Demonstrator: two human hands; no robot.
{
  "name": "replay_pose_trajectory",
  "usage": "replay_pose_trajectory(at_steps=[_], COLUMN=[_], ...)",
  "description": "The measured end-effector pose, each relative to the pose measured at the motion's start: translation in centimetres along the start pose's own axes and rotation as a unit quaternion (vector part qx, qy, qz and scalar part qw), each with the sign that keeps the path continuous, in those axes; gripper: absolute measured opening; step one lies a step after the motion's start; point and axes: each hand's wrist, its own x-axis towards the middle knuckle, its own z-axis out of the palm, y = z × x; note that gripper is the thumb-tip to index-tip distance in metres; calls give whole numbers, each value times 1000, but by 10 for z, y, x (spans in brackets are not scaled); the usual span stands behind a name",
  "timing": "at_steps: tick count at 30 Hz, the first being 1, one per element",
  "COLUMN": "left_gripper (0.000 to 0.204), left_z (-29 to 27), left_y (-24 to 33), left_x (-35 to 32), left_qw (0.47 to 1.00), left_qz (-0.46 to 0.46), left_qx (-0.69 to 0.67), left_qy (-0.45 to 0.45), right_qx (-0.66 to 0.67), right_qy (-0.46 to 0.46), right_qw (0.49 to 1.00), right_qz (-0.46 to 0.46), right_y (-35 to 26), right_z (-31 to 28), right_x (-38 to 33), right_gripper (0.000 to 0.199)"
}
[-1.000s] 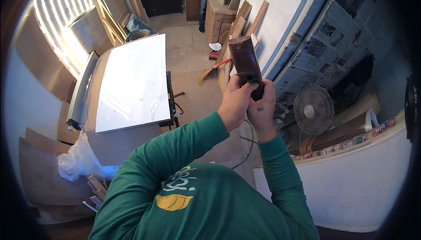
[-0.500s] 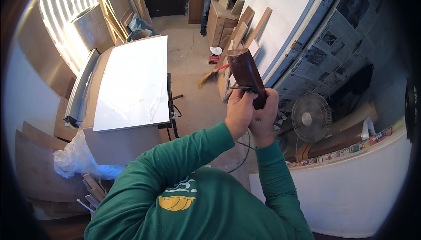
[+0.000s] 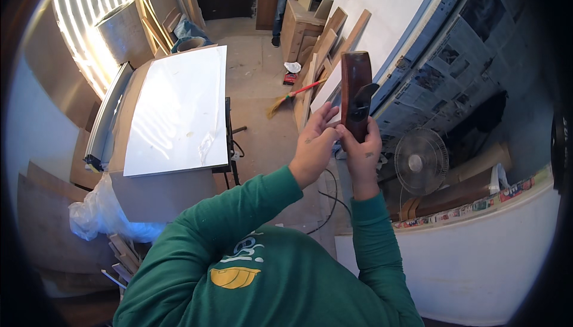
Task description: The person sands the edge of a white board using a hand sander, then uses the same sander to smooth the surface and edges of a small wooden block.
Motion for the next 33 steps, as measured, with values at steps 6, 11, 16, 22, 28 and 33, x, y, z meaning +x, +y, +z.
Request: replay_pose_trajectory(at_steps=[6, 11, 16, 22, 28, 33], left_gripper=[46, 47, 75, 111, 111, 104], left_z=[-44, -52, -16, -2, 2, -9], left_y=[20, 49, 79, 113, 125, 121], left_x=[2, -13, -56, -109, -105, -112], left_qw=[980, 955, 965, 953, 931, 945], left_qz=[25, 8, -81, -180, -281, -229], left_qx=[189, 262, 82, 32, 2, 8], left_qy=[-63, -138, -237, -242, -235, -235], right_qx=[624, 681, 728, 751, 895, 896], right_qy=[-274, -273, -255, -422, -427, -342], right_qw=[701, 648, 578, 457, 122, 83], right_qz=[212, 204, 265, 221, 54, 269], right_y=[9, -28, -65, -84, -54, -59], right_z=[-31, -10, 7, -5, 76, 35], right_x=[-3, -39, -84, -99, -109, -139], right_gripper=[79, 85, 98, 89, 63, 64])
